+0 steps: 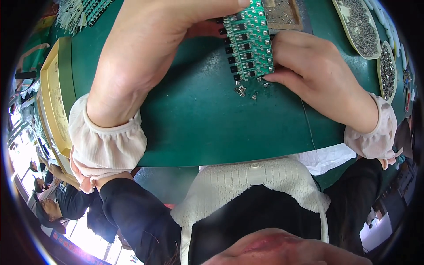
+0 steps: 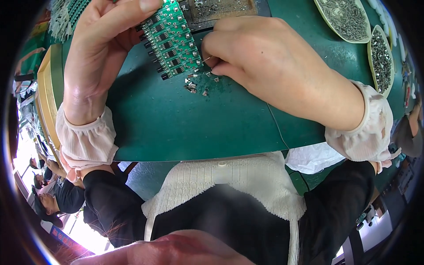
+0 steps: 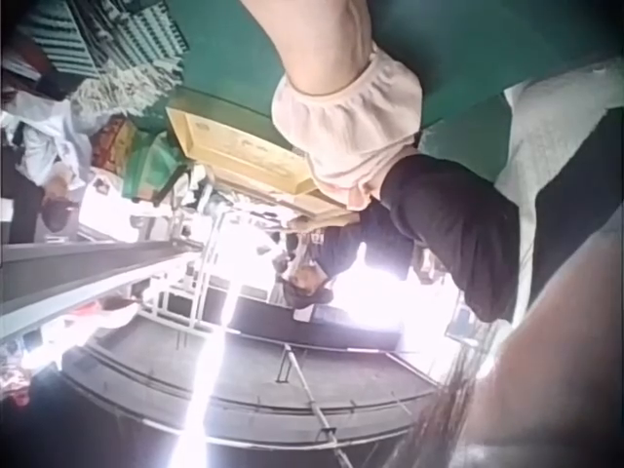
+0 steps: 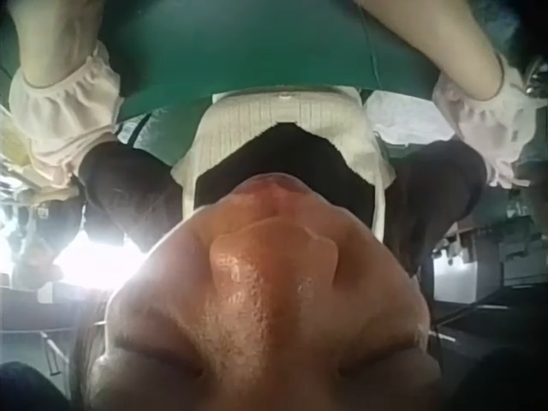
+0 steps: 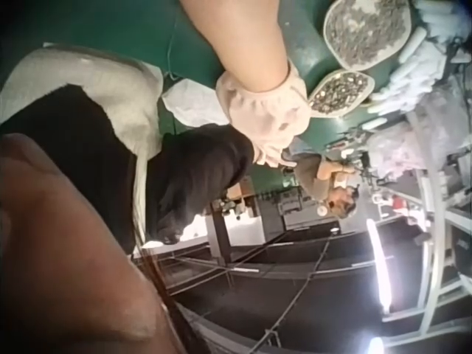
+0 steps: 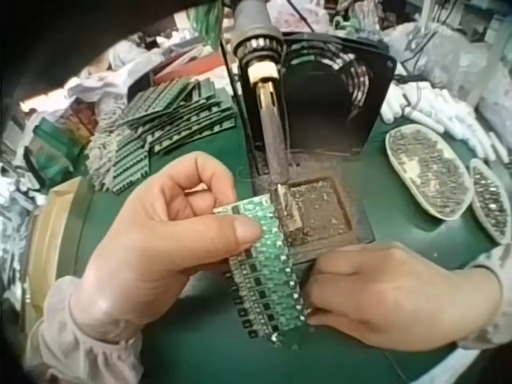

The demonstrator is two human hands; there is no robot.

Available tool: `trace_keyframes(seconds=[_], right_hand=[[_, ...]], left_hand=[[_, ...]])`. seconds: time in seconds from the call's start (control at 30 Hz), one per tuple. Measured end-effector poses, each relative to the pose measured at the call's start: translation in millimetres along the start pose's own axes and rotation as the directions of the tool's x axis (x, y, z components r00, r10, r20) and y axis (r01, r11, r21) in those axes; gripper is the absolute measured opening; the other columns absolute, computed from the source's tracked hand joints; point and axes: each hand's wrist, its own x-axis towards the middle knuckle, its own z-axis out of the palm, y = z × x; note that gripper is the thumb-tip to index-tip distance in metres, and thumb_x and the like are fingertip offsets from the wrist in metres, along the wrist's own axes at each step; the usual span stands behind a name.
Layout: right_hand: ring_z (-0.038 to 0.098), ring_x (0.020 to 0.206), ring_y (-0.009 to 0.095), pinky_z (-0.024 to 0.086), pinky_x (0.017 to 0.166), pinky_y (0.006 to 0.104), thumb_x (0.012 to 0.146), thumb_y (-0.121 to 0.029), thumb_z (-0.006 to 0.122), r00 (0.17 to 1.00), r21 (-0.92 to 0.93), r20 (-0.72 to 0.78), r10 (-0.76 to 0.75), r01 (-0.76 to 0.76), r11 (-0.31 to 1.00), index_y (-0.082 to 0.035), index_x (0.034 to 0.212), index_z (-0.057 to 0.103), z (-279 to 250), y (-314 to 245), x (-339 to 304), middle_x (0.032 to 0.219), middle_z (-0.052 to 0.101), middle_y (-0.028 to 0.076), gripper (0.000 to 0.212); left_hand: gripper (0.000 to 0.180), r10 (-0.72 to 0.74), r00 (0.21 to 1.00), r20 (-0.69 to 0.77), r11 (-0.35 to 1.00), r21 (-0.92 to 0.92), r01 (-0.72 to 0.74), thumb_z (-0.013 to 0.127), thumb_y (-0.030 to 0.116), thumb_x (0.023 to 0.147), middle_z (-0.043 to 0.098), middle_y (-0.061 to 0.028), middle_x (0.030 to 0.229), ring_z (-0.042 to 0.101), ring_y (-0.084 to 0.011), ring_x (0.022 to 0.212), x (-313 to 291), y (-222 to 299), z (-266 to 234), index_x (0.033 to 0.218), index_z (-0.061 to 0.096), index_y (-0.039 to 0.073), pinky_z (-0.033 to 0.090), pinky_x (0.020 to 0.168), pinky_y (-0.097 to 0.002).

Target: The worker is manually assembling small parts onto green circuit board strips at a factory workbench.

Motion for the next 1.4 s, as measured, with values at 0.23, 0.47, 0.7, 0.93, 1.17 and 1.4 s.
trace_keyframes(seconds=[0.23,0.47,0.7,0.93,1.17,1.4], right_hand=[[0.063,0.079,0.034,0.05,0.069,0.0412,0.079,-0.001,0.075,1.0,-0.031,-0.019,0.009,-0.009,0.999,0.0,0.092,0.065,-6,-4,-4,0.083,0.062,0.013,0.016],[0.066,0.078,0.028,0.051,0.066,0.0355,0.081,0.002,0.073,1.0,0.014,-0.023,0.012,-0.011,1.0,0.0,0.091,0.068,-9,-4,-4,0.085,0.067,0.011,0.012],[0.065,0.076,0.016,0.049,0.059,0.0265,0.084,0.004,0.07,0.98,0.139,-0.107,0.168,-0.152,0.979,-0.001,0.097,0.07,-23,-15,1,0.088,0.068,0.007,0.014],[0.057,0.058,0.003,0.042,0.049,0.0192,0.086,-0.001,0.078,0.957,0.035,-0.199,0.21,-0.207,0.978,-0.002,0.091,0.066,-30,-17,7,0.074,0.064,0.0,0.013],[0.058,0.059,0.004,0.042,0.049,0.0187,0.079,0.002,0.082,0.903,0.178,-0.174,0.393,-0.364,0.914,-0.003,0.089,0.074,-30,-23,10,0.081,0.069,0.003,0.013],[0.058,0.06,0.005,0.042,0.05,0.0192,0.079,0.003,0.082,0.89,0.21,-0.198,0.411,-0.371,0.905,-0.003,0.09,0.074,-29,-29,14,0.083,0.068,0.004,0.014]], left_hand=[[0.016,-0.141,0.969,0.203,0.753,-0.614,0.238,0.072,0.003,0.092,0.062,0.0019,0.078,0.051,-0.0027,0.063,-20,39,-13,0.097,0.056,0.007,0.036,0.055,-0.0185],[0.015,0.795,0.605,0.048,0.227,-0.948,-0.224,0.071,0.002,0.093,0.063,0.0017,0.079,0.051,-0.0024,0.064,19,-15,14,0.096,0.057,0.005,0.037,0.056,-0.0177],[0.015,0.803,0.593,0.062,0.259,-0.932,-0.254,0.071,-0.001,0.092,0.065,-0.0008,0.083,0.059,-0.0044,0.071,16,-21,18,0.096,0.058,0.004,0.046,0.064,-0.0181],[0.015,0.84,0.536,0.086,0.325,-0.871,-0.369,0.071,-0.003,0.092,0.067,-0.0016,0.088,0.063,-0.0052,0.079,15,-22,21,0.098,0.059,0.003,0.051,0.071,-0.0193],[0.016,-0.134,0.916,0.379,0.796,-0.51,0.327,0.072,-0.003,0.092,0.068,-0.0027,0.09,0.065,-0.0065,0.082,-30,31,-3,0.1,0.058,0.002,0.053,0.074,-0.0197],[0.015,0.837,0.536,0.11,0.364,-0.843,-0.396,0.072,-0.003,0.092,0.068,-0.0019,0.089,0.064,-0.0056,0.081,0,-9,14,0.098,0.058,0.002,0.053,0.072,-0.0188]])
